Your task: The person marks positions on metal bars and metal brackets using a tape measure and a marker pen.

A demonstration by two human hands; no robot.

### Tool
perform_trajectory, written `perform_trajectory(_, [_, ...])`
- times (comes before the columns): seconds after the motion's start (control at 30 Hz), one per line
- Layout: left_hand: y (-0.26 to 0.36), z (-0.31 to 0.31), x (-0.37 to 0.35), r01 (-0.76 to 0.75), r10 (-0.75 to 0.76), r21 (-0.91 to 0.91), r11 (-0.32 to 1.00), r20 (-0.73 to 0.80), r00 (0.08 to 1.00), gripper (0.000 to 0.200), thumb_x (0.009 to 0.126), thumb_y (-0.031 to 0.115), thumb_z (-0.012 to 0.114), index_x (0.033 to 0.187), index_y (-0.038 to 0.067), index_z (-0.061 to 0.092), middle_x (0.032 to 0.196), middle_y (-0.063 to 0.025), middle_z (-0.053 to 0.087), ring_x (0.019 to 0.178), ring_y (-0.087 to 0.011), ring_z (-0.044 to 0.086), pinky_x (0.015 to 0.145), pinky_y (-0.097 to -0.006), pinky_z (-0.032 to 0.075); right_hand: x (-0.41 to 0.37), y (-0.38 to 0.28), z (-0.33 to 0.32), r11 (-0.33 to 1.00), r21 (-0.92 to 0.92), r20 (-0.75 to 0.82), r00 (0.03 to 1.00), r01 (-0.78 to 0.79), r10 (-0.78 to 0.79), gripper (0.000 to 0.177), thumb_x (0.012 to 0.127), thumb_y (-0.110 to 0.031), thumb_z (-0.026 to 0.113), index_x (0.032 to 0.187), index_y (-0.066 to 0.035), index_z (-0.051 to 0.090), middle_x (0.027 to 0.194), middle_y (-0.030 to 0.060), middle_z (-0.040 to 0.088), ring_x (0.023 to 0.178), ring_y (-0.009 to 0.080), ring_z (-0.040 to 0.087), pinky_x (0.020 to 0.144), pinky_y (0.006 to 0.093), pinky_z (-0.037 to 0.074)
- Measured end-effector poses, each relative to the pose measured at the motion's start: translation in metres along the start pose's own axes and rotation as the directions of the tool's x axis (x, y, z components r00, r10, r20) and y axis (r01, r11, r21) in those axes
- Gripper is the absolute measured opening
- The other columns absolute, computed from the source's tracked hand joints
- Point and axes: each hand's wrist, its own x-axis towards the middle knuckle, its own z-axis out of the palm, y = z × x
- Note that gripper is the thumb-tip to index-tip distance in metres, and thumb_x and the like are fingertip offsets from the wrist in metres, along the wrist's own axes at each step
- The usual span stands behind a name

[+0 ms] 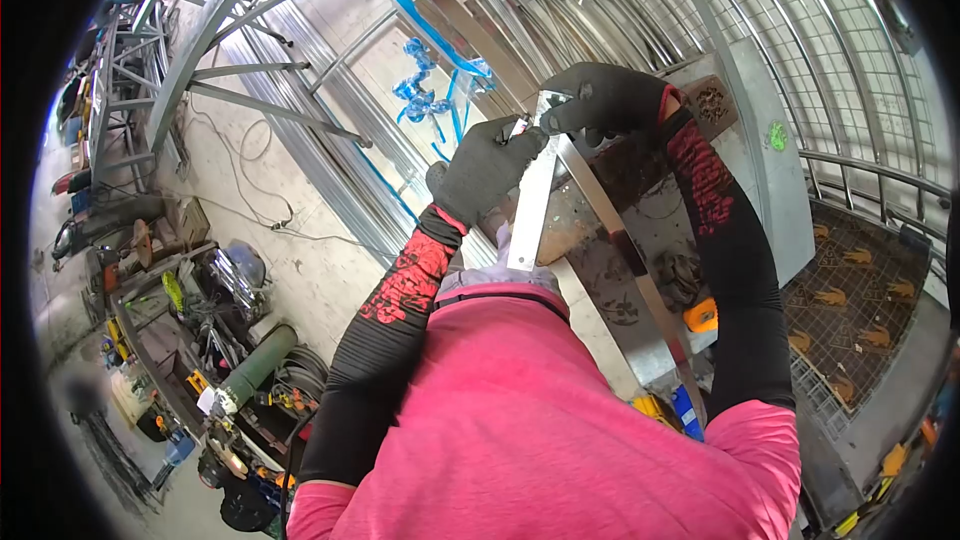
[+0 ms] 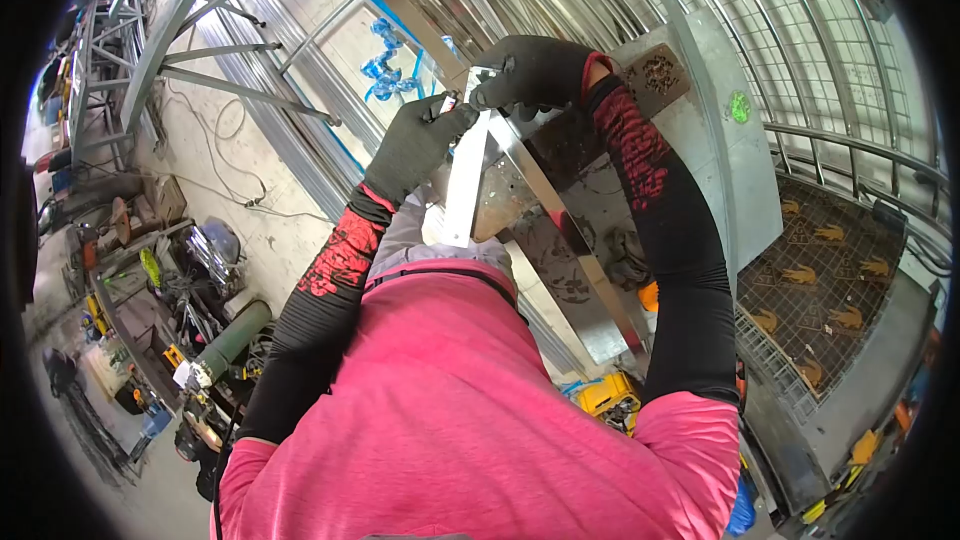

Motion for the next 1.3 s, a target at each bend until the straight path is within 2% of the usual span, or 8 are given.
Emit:
perform_trajectory(0.37, [0.009,-0.001,-0.002,0.079,-0.081,0.071,0.994,0.036,0.996,0.041,0.107,0.043,0.071,0.117,0.003,0.079,0.082,-0.0054,0.072,0.075,-0.0154,0.064,0.073,-0.0366,0.053,0.010,-0.005,-0.008,0.995,-0.082,0.112,0.991,-0.061,0.070,0.042,0.097,-0.043,0.075,0.112,-0.004,0.075,0.089,0.0023,0.072,0.067,0.0116,0.072,0.060,0.0286,0.058])
perform_trajectory(0.57, [0.018,-0.006,-0.006,0.104,-0.110,0.104,0.989,0.056,0.992,0.050,0.107,0.052,0.069,0.126,0.008,0.080,0.086,-0.0067,0.076,0.078,-0.0173,0.070,0.076,-0.0364,0.055,0.006,-0.008,-0.004,0.995,-0.015,0.045,0.994,-0.098,0.098,0.038,0.101,-0.037,0.075,0.117,-0.002,0.076,0.091,0.0025,0.073,0.067,0.0103,0.071,0.061,0.0275,0.060])
perform_trajectory(0.9, [-0.006,-0.001,0.008,0.045,-0.042,-0.032,0.998,0.107,0.993,0.037,0.107,0.036,0.074,0.120,0.002,0.080,0.082,-0.0009,0.070,0.075,-0.0096,0.059,0.071,-0.0327,0.051,0.005,-0.007,-0.001,0.996,0.023,0.018,0.996,-0.089,0.089,0.035,0.103,-0.033,0.074,0.122,-0.005,0.077,0.096,0.0039,0.077,0.071,0.0103,0.071,0.063,0.0282,0.060])
perform_trajectory(0.97, [-0.009,0.002,0.008,0.005,0.001,-0.081,0.997,0.073,0.997,0.039,0.104,0.036,0.070,0.114,0.000,0.078,0.083,-0.0203,0.074,0.077,-0.0324,0.073,0.075,-0.0473,0.056,0.006,-0.006,-0.003,0.996,0.017,0.022,0.996,-0.091,0.091,0.035,0.103,-0.033,0.074,0.123,-0.004,0.077,0.096,0.0039,0.077,0.071,0.0102,0.070,0.064,0.0282,0.060])
perform_trajectory(1.0, [-0.009,0.002,0.008,0.006,0.000,-0.086,0.996,0.073,0.997,0.039,0.104,0.036,0.070,0.114,0.000,0.078,0.083,-0.0203,0.074,0.077,-0.0324,0.073,0.075,-0.0473,0.056,0.007,-0.004,-0.003,0.995,0.026,0.041,0.994,-0.098,0.097,0.035,0.104,-0.032,0.074,0.124,-0.003,0.075,0.099,0.0029,0.076,0.072,0.0084,0.070,0.063,0.0266,0.060])
perform_trajectory(1.07, [-0.009,0.002,0.009,0.051,-0.042,-0.096,0.994,0.098,0.994,0.036,0.107,0.030,0.073,0.120,-0.003,0.078,0.084,-0.0008,0.070,0.079,-0.0074,0.058,0.070,-0.0315,0.050,0.009,-0.005,-0.003,0.993,0.034,0.064,0.992,-0.109,0.107,0.034,0.106,-0.030,0.074,0.126,-0.003,0.073,0.103,0.0020,0.075,0.072,0.0066,0.069,0.063,0.0251,0.060])
perform_trajectory(1.23, [-0.013,-0.001,0.014,0.045,-0.032,-0.096,0.994,0.128,0.991,0.038,0.106,0.030,0.074,0.121,-0.005,0.077,0.086,-0.0025,0.071,0.080,-0.0080,0.059,0.073,-0.0321,0.052,0.010,-0.008,-0.007,0.989,-0.012,0.095,0.984,-0.148,0.149,0.045,0.105,-0.030,0.074,0.141,-0.002,0.069,0.106,0.0043,0.077,0.080,0.0084,0.072,0.066,0.0258,0.061])
perform_trajectory(1.3, [-0.013,0.000,0.015,0.048,-0.035,-0.086,0.995,0.143,0.989,0.038,0.106,0.030,0.074,0.121,-0.005,0.077,0.086,-0.0031,0.071,0.081,-0.0084,0.059,0.074,-0.0322,0.052,0.005,-0.014,-0.002,0.990,0.010,0.047,0.989,-0.141,0.141,0.040,0.104,-0.031,0.075,0.131,-0.003,0.073,0.102,0.0043,0.076,0.077,0.0094,0.072,0.066,0.0270,0.062])
